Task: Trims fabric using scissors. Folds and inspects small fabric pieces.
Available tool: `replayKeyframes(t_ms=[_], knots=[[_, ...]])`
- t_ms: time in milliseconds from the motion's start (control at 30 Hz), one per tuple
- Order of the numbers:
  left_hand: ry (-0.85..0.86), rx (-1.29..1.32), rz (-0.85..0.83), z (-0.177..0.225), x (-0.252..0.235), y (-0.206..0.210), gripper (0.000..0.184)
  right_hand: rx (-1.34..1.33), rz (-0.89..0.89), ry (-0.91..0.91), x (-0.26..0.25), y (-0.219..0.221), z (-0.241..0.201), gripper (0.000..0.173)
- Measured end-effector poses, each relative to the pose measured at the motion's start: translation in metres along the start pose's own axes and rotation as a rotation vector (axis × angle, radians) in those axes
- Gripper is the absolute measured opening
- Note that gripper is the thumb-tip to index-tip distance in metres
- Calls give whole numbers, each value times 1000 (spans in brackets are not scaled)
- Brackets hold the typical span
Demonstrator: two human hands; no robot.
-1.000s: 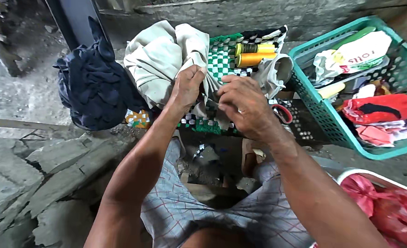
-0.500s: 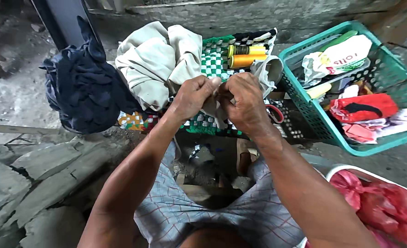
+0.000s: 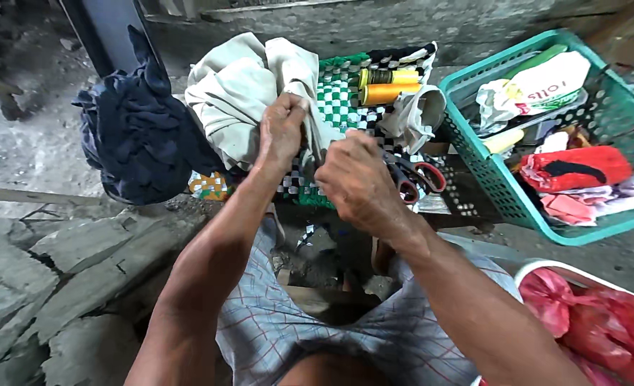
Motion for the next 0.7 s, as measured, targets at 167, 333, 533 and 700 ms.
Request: replayKeyframes(t_ms=[167, 333, 533, 700], knots=[[-76, 141, -91, -3, 1, -1, 17, -100, 67, 77, 2, -10, 20, 17], [-131, 156, -227, 3, 10, 12, 19, -181, 72, 112, 3, -22, 28, 14], [-130, -135, -303, 10, 18, 8, 29, -151, 161, 199, 1, -24, 41, 14], [-177, -162, -544, 11, 36, 17, 58, -172, 170, 216, 2, -33, 44, 14]])
Point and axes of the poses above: each hand's wrist, its own x-axis away from the middle knuckle, its own y-axis out of the palm, z = x × y, the point moved 5 cm from there along -x, towards the middle knuckle, and after that the axes turned 11 degrees about -x, right-handed, at the moved point
